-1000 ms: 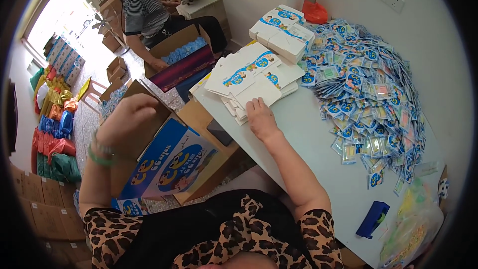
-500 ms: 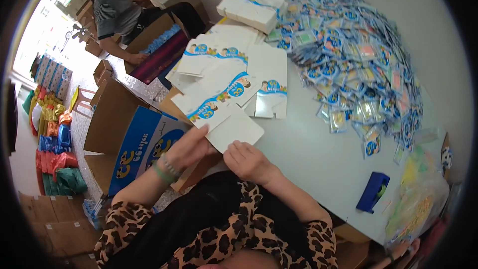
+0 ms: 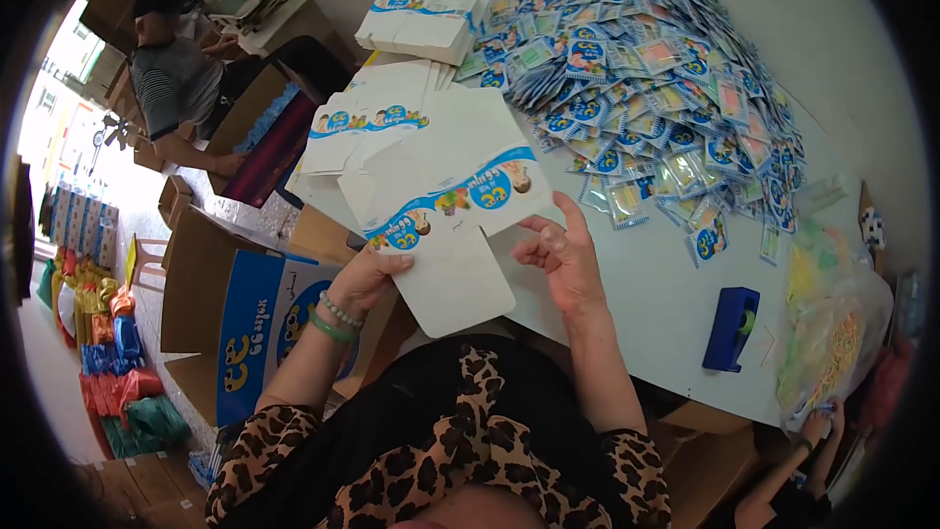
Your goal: Packing small blue and white sachets into folded cardboard boxes at a workbench.
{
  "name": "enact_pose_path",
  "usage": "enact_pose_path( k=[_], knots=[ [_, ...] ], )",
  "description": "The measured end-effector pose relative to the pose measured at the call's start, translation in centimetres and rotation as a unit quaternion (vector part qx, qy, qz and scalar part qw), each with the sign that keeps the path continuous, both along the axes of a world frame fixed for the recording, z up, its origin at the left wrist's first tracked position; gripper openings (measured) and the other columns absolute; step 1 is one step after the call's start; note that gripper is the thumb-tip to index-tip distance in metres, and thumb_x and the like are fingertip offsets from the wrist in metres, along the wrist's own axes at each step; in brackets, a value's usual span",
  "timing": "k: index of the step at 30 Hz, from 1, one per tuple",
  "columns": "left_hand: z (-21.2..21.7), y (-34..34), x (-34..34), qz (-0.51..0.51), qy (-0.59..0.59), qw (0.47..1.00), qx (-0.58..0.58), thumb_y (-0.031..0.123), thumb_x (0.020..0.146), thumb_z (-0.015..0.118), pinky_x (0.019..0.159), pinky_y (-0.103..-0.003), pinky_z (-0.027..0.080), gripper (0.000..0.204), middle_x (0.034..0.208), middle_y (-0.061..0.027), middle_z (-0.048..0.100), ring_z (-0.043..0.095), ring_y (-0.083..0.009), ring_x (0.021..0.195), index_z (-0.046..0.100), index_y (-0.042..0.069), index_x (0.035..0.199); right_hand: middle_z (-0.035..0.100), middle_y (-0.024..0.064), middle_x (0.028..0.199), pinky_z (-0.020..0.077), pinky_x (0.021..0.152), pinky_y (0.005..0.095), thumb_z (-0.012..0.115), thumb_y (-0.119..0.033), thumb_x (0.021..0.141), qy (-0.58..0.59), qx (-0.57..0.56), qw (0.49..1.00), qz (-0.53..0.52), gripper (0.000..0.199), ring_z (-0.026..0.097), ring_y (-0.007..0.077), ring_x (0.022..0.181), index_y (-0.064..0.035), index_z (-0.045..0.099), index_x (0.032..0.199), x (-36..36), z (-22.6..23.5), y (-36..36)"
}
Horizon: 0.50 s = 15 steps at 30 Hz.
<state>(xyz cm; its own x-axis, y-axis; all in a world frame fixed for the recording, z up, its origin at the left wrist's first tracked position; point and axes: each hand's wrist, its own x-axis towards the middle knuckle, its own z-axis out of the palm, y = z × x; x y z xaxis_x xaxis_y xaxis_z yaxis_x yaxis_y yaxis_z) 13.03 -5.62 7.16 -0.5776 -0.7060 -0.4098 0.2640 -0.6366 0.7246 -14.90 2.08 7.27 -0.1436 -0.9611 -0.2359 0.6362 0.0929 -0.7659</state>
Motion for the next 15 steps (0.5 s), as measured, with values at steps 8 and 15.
enact_pose_path(
  k=[8,15],
  knots=[
    [-0.7,0.3,-4.5,-0.193,-0.127,0.970,-0.073,0.012,0.076,0.077,0.082,-0.031,0.051,0.047,0.113,-0.0081,0.063,0.060,-0.0157,0.097,0.057,0.001,0.118,0.052,-0.0016,0.071,0.0417,0.060,0.0216,0.055,-0.006,0.086,0.022,0.094,0.991,-0.096,0.006,0.049,0.0086,0.064,-0.0074,0.056,0.080,-2.7,-3.5,4.0],
    [-3.3,-3.0,-3.3,0.104,-0.662,0.574,-0.471,0.033,0.074,0.076,0.068,-0.042,0.048,0.056,0.095,-0.0142,0.058,0.060,-0.0314,0.086,0.053,0.002,0.115,0.058,0.0148,0.120,0.0495,0.094,0.0410,0.057,-0.006,0.079,-0.035,0.097,0.982,-0.160,0.056,0.060,0.0277,0.107,0.0019,0.042,0.132,-12.0,-7.7,10.3]
  ],
)
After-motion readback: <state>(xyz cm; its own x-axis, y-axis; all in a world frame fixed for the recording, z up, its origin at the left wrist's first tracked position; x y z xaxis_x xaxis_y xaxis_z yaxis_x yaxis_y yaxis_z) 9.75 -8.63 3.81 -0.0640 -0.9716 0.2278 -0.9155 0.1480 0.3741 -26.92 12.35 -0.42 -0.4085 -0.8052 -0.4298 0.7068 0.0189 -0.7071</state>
